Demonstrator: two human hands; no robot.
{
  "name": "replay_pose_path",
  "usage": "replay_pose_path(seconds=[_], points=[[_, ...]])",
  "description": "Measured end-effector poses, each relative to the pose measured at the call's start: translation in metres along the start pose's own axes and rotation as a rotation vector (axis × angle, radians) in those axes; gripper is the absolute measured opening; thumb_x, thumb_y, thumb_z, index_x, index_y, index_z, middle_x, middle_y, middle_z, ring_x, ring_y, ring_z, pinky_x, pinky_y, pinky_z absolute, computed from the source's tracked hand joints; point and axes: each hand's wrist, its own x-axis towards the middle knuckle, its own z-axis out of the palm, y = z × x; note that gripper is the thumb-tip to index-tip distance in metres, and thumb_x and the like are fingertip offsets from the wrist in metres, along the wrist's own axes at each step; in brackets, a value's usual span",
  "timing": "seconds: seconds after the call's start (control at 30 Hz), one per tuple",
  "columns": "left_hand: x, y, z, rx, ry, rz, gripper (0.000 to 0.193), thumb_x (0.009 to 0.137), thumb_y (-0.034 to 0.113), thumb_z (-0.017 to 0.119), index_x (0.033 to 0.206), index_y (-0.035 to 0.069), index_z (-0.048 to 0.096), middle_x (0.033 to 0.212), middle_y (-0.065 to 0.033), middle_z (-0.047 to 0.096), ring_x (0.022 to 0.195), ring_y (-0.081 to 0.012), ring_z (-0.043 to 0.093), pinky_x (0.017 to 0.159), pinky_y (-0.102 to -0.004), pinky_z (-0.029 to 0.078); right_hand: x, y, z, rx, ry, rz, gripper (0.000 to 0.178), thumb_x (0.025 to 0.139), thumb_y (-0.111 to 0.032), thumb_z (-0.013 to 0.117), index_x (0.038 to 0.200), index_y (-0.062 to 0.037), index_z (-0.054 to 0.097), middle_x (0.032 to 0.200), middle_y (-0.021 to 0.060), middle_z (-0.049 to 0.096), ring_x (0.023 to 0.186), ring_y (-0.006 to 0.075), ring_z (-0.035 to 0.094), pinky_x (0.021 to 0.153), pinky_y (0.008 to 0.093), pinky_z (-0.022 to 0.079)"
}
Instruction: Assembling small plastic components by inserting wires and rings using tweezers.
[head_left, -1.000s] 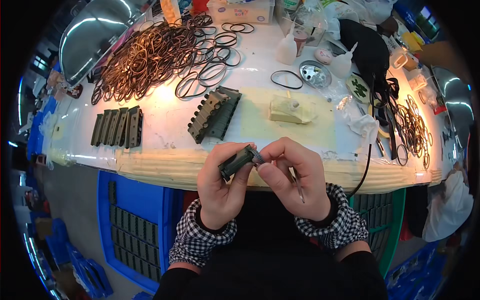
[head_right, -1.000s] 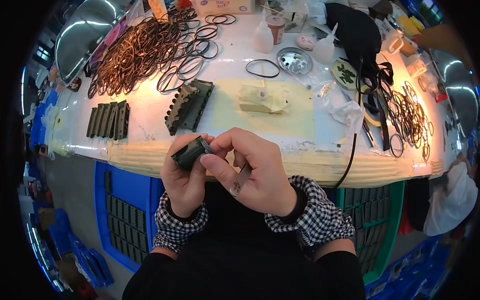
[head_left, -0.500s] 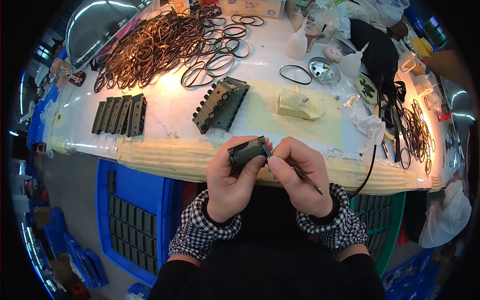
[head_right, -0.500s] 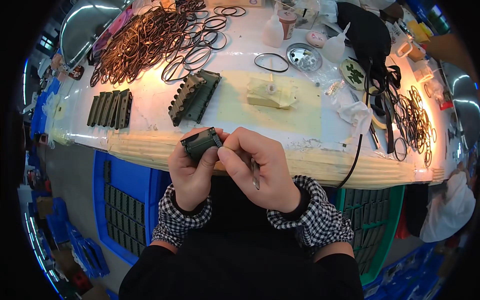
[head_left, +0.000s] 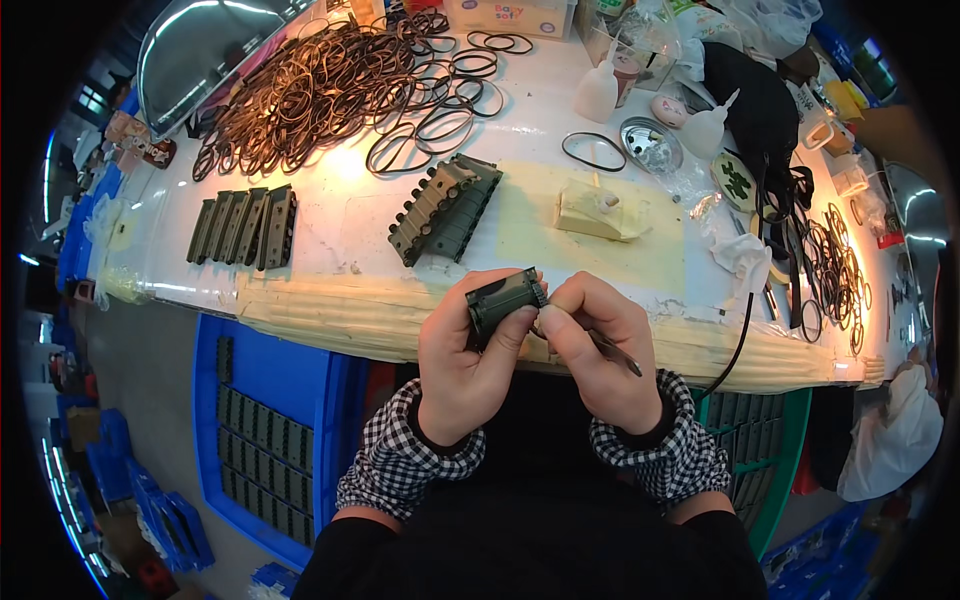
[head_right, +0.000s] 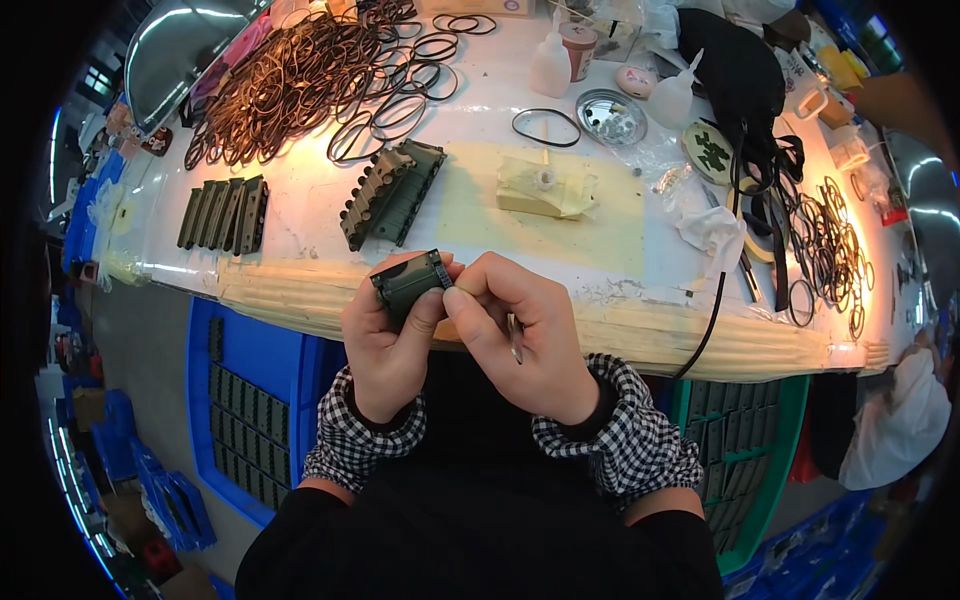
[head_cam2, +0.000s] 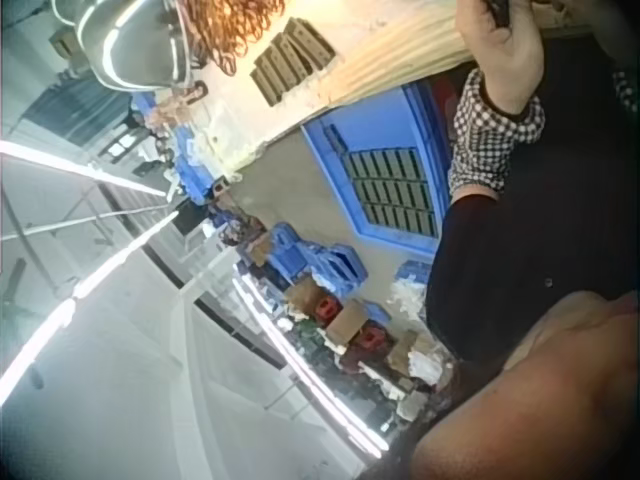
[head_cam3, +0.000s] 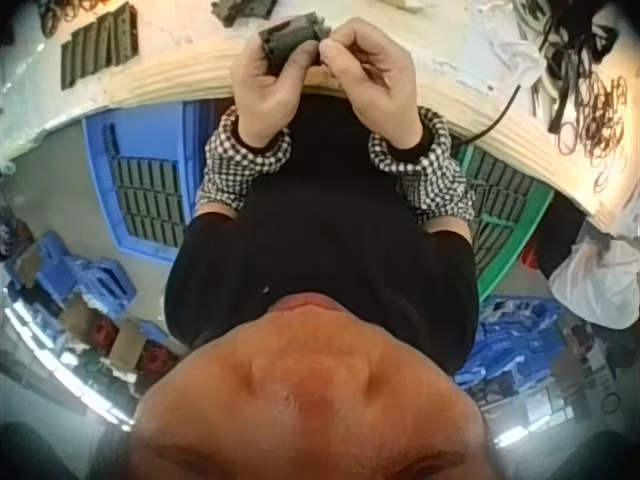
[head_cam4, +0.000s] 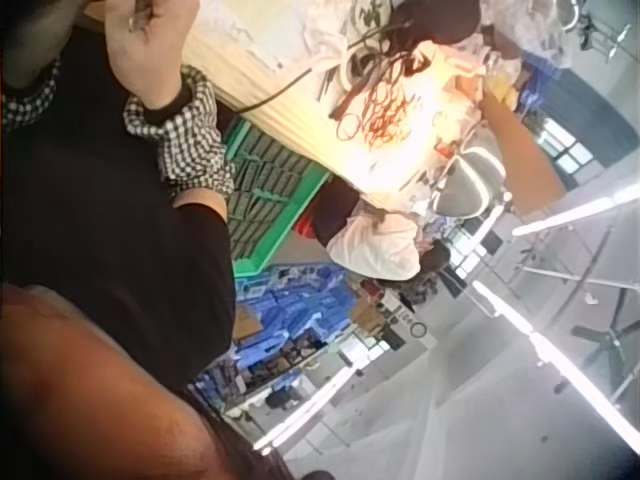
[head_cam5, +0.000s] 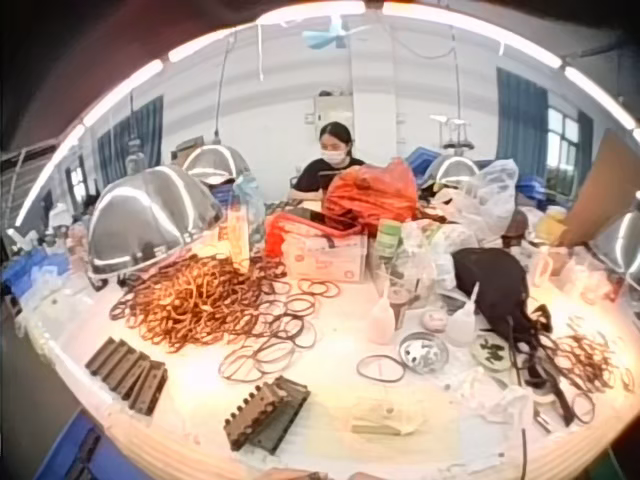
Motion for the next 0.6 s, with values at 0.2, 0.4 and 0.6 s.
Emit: replay_pose_path(seconds=[0.2, 0.4, 0.6], points=[[0.0, -0.001, 0.0, 0.054, 0.016, 0.022, 0.022, 0.089, -0.002, 0.062, 0.111, -0.004, 0.058, 0.098, -0.0099, 0.064, 0.085, -0.0138, 0.061, 0.074, -0.0261, 0.05, 0.001, 0.001, -0.003, -0.014, -0.003, 0.029, 0.014, 0.093, -0.009, 0.057, 0.081, -0.0024, 0.054, 0.064, -0.0076, 0.045, 0.055, -0.0018, 0.033, 0.049, 0.0182, 0.026], [0.006, 0.004, 0.001, 0.351, 0.012, 0.302, 0.025, 0.084, -0.005, 0.065, 0.108, -0.002, 0.062, 0.094, -0.0138, 0.063, 0.081, -0.0234, 0.063, 0.072, -0.0296, 0.05, 0.005, -0.006, 0.0, 0.107, 0.059, 0.084, 0.013, 0.094, -0.011, 0.057, 0.084, -0.0023, 0.055, 0.069, -0.0054, 0.051, 0.062, -0.0009, 0.042, 0.055, 0.0168, 0.033], [0.003, 0.002, 0.002, 0.305, 0.065, 0.221, 0.024, 0.084, -0.004, 0.065, 0.108, -0.002, 0.061, 0.093, -0.0132, 0.063, 0.082, -0.0215, 0.063, 0.073, -0.029, 0.05, 0.007, -0.005, 0.001, 0.101, 0.022, 0.069, 0.012, 0.096, -0.01, 0.055, 0.086, -0.0034, 0.054, 0.071, -0.0056, 0.051, 0.062, -0.0012, 0.042, 0.054, 0.0165, 0.033]])
